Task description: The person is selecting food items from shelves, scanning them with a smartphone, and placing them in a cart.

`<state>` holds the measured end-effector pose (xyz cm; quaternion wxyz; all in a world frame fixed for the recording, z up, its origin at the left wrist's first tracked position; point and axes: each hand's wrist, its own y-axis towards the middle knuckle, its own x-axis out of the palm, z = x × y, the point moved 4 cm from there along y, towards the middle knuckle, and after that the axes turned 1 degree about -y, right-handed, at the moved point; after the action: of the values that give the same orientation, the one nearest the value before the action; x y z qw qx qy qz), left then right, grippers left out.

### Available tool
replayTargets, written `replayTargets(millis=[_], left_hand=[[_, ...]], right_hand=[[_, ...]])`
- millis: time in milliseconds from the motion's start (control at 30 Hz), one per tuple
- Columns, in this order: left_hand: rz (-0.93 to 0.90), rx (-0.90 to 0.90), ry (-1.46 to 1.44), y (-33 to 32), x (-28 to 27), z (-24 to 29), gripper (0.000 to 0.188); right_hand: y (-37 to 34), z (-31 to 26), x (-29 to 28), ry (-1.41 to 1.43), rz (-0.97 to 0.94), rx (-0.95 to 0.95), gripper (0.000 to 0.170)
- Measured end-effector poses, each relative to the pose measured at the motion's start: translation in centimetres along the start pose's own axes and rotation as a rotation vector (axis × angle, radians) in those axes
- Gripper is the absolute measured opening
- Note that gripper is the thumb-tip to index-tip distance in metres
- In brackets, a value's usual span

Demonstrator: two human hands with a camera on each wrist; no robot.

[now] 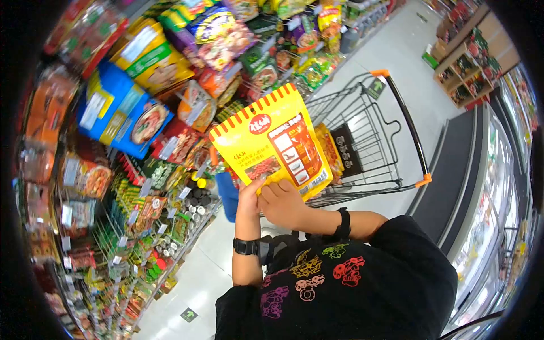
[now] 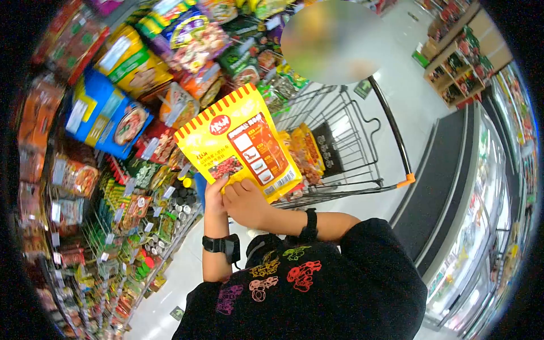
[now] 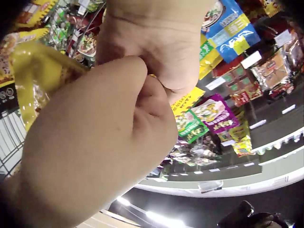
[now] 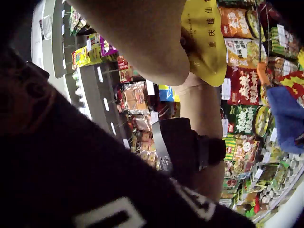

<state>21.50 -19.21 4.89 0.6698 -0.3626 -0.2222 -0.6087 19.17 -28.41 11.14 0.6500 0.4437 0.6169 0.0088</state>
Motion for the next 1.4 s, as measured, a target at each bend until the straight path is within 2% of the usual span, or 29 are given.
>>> replayTargets(millis=[167, 400, 500, 633, 767, 867, 900, 1000, 1033, 1133, 1167, 1267, 1300, 1400], left_hand=[[0.007, 0.131, -0.002, -7.1, -4.3, 6.1, 0.043], [0.009, 0.285, -0.049, -16.2, -11.0, 13.8, 0.047], [0.036, 0.341, -0.106, -19.2, -12.9, 15.7, 0.049], [0.089, 0.386, -0.122, -21.8, -14.0, 17.0, 0.051], [0.151, 0.527, -0.092, -23.6, -14.0, 18.4, 0.051], [0.333, 0.631, 0.172, -24.3, -12.3, 20.6, 0.049], [0.364, 0.543, 0.380, -24.2, -13.2, 21.0, 0.054], [0.357, 0.767, 0.837, -24.2, -9.2, 23.8, 0.067], [0.314, 0.867, 1.008, -24.0, -10.2, 24.3, 0.077], [0.666, 0.846, 1.028, -23.0, -14.9, 23.9, 0.085], [0.710, 0.824, 0.978, -22.5, -18.3, 23.1, 0.079], [0.440, 0.607, 0.081, -21.9, -19.2, 21.8, 0.058], [0.389, 0.547, -0.036, -21.6, -19.6, 21.9, 0.041], [0.474, 0.690, 0.192, -21.0, -22.2, 24.0, 0.033]], right_hand=[[2.5, -9.4, 0.4, -0.037, -0.004, -0.134, 0.009], [5.3, -21.2, 2.8, 0.047, 0.101, -0.347, 0.014], [5.9, -24.7, 3.6, 0.065, 0.153, -0.415, 0.014], [6.2, -27.3, 4.3, 0.101, 0.123, -0.475, 0.013], [7.2, -28.3, 4.6, 0.292, 0.123, -0.537, 0.011], [9.0, -27.4, 4.4, 0.539, 0.108, -0.602, 0.008], [9.8, -26.9, 4.3, 0.624, 0.101, -0.633, 0.008], [13.2, -24.3, 4.0, 0.739, 0.089, -0.511, 0.009], [14.2, -23.4, 3.9, 0.815, 0.042, -0.472, 0.011], [16.1, -21.8, 5.7, 1.326, -0.157, -0.385, 0.015], [16.5, -21.6, 5.9, 1.429, -0.228, -0.413, 0.016], [17.0, -20.8, 8.9, 1.683, -0.393, -0.131, 0.012], [17.6, -20.9, 9.3, 1.746, -0.380, -0.042, 0.011], [19.2, -20.2, 12.6, 1.655, -0.379, -0.062, 0.012]])
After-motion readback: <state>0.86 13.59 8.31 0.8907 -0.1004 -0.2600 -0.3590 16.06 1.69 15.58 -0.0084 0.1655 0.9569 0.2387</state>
